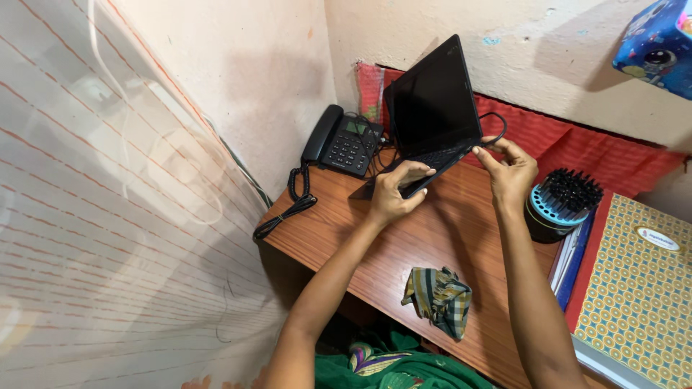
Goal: The person organizes a laptop power cable on a desk, coils it, and plugs it into a wall socket. They then tidy the cable and place a pen into a pen holder.
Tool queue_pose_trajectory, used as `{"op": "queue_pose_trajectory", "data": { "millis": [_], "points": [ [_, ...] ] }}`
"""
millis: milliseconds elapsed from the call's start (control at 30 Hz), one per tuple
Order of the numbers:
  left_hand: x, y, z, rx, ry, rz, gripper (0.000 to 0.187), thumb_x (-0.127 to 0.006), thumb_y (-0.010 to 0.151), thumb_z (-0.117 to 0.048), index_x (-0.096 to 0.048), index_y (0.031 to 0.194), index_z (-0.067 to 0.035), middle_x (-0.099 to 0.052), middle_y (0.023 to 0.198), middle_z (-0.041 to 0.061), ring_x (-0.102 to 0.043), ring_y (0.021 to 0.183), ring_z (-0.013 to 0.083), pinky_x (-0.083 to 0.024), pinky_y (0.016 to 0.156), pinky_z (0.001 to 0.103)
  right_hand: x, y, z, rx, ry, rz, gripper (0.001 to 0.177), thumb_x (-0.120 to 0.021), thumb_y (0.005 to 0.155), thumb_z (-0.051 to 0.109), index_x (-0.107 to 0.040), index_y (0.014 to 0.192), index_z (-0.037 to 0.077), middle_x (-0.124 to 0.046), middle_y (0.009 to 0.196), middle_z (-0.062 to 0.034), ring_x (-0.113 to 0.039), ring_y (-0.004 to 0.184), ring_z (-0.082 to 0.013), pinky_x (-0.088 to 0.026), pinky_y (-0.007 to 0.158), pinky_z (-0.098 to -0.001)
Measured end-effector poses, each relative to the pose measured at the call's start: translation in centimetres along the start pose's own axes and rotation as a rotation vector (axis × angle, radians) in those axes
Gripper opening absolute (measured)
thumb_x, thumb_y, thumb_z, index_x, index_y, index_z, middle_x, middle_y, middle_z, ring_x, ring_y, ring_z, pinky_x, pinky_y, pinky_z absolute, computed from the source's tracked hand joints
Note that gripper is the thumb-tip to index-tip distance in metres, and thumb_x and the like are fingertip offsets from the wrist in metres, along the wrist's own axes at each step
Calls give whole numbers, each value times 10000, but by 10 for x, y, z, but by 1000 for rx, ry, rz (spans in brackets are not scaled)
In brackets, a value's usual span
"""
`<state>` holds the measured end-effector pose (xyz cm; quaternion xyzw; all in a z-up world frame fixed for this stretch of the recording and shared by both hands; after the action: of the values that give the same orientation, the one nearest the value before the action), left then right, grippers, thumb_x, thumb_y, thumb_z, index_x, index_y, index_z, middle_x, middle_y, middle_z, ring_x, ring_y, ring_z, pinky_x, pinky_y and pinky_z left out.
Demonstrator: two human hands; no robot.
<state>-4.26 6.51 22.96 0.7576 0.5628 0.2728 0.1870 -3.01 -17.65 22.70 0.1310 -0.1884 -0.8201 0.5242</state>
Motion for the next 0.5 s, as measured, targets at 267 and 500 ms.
{"op": "queue_pose_trajectory", "data": {
  "millis": [267, 500],
  "points": [
    [-10, -2, -3, -50, -12, -21, 301, -697, 812, 48, -688, 1109, -1, -763, 1173, 138, -744, 1133, 222, -597, 1043, 336, 7, -3, -15, -13, 23, -32, 206, -822, 874, -35, -764, 1068, 0, -768, 1004, -47, -692, 898, -75, -540, 808, -219],
    [-14, -1, -5, -73, 46, -40, 198, -692, 802, 39, -689, 991, -20, -771, 1160, 133, -760, 1096, 223, -618, 997, 329, 6, 8, -27, -33, 173, 24, 211, -791, 885, -71, -757, 1087, -18, -765, 1028, -57, -699, 913, -88, -576, 860, -234]
  ]
}}
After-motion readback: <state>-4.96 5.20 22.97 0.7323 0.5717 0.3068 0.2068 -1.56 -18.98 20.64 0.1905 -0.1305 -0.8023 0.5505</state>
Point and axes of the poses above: each hand's wrist, its own y-axis towards the middle knuckle, its own x-axis out of the back of the hand, z = x × y, the point moved 9 cm from there along y, towards the middle knuckle
